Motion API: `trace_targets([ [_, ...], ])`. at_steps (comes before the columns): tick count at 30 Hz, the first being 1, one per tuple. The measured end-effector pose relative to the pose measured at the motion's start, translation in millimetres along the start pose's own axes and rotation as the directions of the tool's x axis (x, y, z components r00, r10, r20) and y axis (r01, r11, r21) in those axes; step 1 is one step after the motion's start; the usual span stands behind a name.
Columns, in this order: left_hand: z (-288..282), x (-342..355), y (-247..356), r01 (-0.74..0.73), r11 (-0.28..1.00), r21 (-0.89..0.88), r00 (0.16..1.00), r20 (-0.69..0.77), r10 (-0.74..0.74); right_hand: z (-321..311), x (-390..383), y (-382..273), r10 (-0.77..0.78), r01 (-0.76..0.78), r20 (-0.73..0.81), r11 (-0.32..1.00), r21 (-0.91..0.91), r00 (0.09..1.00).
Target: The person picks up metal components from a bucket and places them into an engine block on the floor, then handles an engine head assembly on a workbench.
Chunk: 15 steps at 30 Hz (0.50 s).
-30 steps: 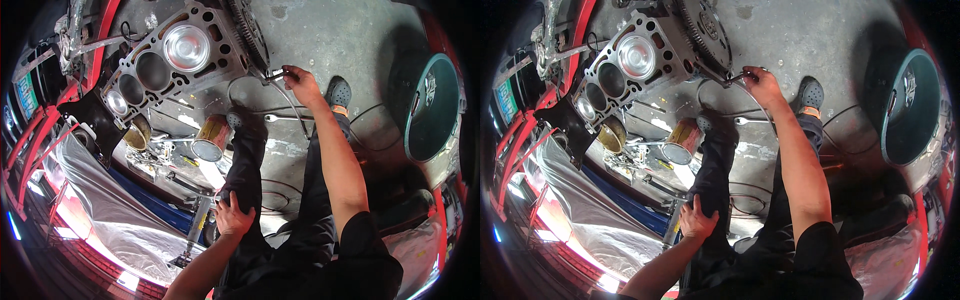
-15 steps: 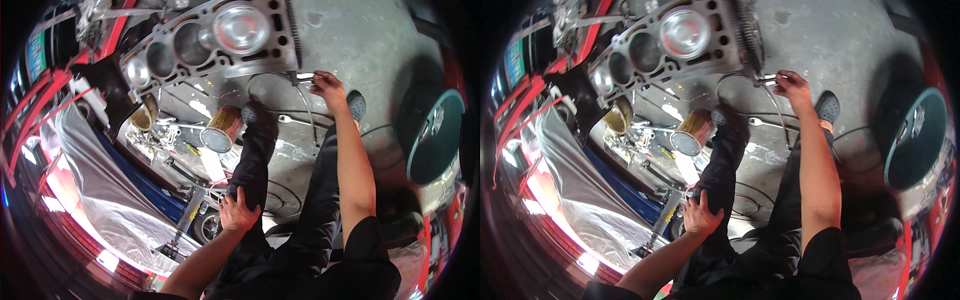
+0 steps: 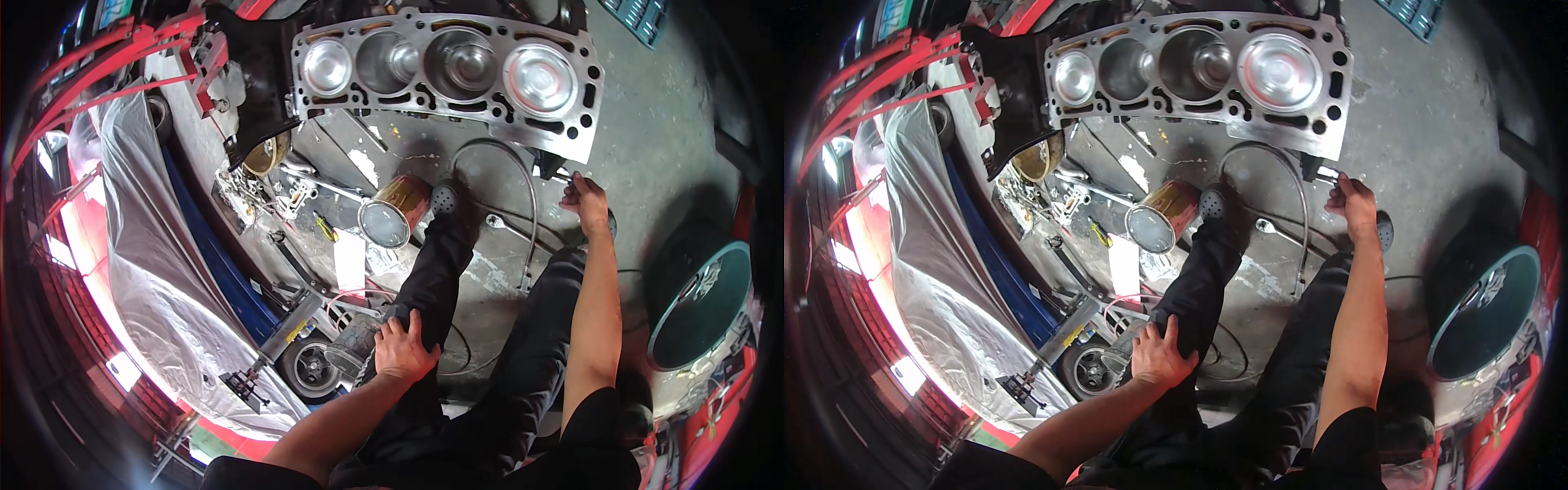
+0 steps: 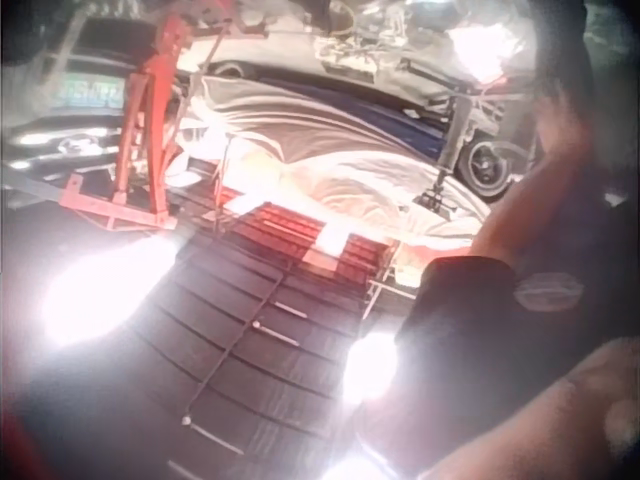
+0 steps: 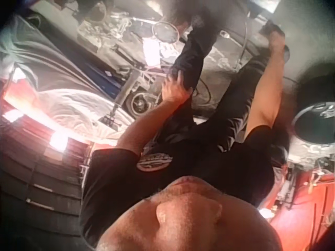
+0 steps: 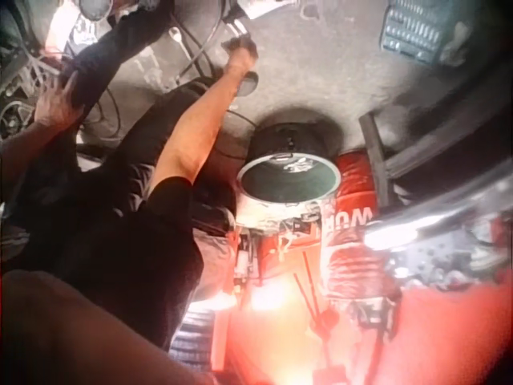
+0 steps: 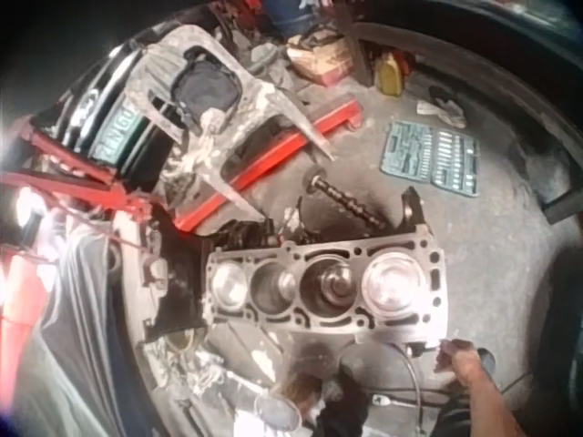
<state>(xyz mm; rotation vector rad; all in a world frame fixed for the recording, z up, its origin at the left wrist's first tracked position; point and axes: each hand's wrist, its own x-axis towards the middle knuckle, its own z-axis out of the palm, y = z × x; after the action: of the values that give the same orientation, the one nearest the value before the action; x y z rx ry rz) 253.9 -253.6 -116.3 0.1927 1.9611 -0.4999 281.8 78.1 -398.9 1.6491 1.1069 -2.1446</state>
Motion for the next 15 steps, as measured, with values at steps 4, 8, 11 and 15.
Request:
trace_targets([
  [4,7.5,-2.1,-9.4,-0.015,0.999,-0.047,0.999,-0.05,0.013,6.0,1.7,0.1,0.034,-0.033,-0.007,0.996,0.086,0.999],
  [8,12.9,-3.9,-14.3,-0.024,0.995,-0.1,0.995,-0.1,0.014,-4.8,11.5,13.4,-0.068,0.065,0.003,0.966,0.25,0.998],
  [11,19.9,-4.1,-20.2,-0.008,0.989,-0.148,0.996,-0.09,-0.005,-3.8,10.4,13.8,-0.045,0.047,-0.012,0.978,0.202,0.999],
  [15,28.7,-3.7,-23.2,-0.001,0.988,-0.153,0.996,-0.085,-0.012,-5.3,0.3,7.4,-0.101,0.099,0.033,0.994,0.047,0.994],
])
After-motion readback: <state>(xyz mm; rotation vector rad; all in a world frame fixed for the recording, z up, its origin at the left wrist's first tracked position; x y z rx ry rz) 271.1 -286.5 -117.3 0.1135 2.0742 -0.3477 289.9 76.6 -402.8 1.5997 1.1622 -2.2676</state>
